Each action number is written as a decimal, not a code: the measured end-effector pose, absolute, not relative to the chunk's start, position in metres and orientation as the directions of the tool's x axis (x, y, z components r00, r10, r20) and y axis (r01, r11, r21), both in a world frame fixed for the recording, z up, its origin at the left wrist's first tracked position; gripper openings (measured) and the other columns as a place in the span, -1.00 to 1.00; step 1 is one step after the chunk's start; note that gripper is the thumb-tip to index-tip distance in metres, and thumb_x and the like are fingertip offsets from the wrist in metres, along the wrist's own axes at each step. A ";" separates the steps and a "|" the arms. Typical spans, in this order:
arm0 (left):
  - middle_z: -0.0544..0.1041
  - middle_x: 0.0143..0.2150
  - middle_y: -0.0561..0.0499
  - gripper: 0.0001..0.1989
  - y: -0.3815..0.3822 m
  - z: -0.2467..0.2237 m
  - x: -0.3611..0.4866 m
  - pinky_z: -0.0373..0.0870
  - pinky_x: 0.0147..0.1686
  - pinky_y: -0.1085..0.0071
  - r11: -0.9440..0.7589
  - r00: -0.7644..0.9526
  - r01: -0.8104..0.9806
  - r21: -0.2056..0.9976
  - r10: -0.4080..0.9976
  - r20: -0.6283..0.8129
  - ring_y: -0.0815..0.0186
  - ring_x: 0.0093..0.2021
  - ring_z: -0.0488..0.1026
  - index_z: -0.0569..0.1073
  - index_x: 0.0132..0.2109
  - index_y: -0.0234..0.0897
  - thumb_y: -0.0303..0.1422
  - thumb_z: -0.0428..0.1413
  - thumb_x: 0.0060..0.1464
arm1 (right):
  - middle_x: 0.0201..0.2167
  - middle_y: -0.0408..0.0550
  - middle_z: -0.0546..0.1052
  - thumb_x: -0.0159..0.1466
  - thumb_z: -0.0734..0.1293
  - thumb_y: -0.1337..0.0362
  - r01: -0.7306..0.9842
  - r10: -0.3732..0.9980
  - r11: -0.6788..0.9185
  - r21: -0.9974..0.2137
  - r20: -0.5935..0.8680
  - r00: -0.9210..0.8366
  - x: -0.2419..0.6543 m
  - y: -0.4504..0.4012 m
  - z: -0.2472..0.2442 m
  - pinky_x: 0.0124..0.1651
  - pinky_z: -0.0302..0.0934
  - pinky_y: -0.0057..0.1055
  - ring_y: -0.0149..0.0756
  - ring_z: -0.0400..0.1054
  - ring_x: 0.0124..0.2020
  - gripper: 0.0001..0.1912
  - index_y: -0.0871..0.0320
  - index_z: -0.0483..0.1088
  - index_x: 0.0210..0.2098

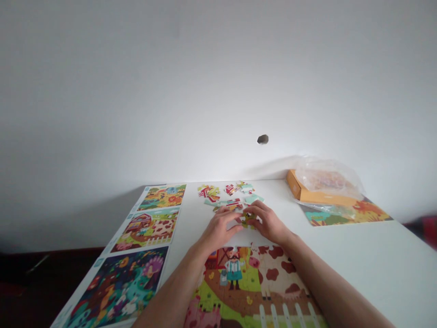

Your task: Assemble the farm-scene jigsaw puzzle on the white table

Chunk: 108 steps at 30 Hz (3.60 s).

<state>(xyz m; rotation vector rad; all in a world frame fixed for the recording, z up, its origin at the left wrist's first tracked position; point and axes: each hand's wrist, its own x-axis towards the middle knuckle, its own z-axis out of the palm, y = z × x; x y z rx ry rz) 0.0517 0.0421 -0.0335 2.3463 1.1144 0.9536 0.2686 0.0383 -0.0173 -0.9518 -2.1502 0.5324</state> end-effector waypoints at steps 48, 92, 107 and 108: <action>0.47 -0.42 0.03 -0.89 0.040 -0.029 0.053 0.28 -0.23 0.42 -0.579 0.420 0.527 0.623 0.814 0.401 0.31 -0.29 0.39 0.46 -0.37 -0.27 -0.41 0.10 0.13 | -0.46 -0.11 0.55 0.25 0.29 0.26 0.425 0.873 0.407 -0.809 0.207 -0.442 0.277 0.042 -0.031 -0.36 0.20 -0.48 -0.37 0.34 -0.47 -0.78 0.16 0.49 -0.14; 0.57 -0.16 -0.04 -0.84 0.045 -0.035 0.049 0.39 -0.16 0.40 -0.520 0.252 0.473 0.711 0.854 0.456 0.31 -0.18 0.49 0.46 -0.11 -0.23 -0.36 0.04 0.19 | -0.46 -0.10 0.58 0.28 0.29 0.12 0.375 0.909 0.336 -0.864 0.193 -0.370 0.270 0.039 -0.030 -0.39 0.19 -0.47 -0.37 0.38 -0.48 -0.76 0.16 0.43 -0.35; 0.53 -0.22 0.00 -0.79 0.043 -0.029 0.050 0.37 -0.12 0.36 -0.540 0.305 0.522 0.660 0.841 0.447 0.31 -0.22 0.44 0.49 -0.08 -0.22 -0.40 0.11 0.12 | -0.48 -0.14 0.56 0.28 0.29 0.13 0.429 0.886 0.384 -0.818 0.196 -0.420 0.269 0.037 -0.022 -0.43 0.12 -0.49 -0.43 0.26 -0.54 -0.77 0.15 0.46 -0.34; 0.53 -0.21 -0.01 -0.79 0.043 -0.028 0.050 0.37 -0.12 0.36 -0.541 0.307 0.520 0.661 0.841 0.447 0.30 -0.21 0.45 0.49 -0.08 -0.22 -0.40 0.10 0.12 | -0.48 -0.14 0.56 0.28 0.29 0.13 0.428 0.886 0.384 -0.818 0.195 -0.421 0.269 0.037 -0.022 -0.43 0.13 -0.49 -0.43 0.26 -0.54 -0.78 0.15 0.46 -0.34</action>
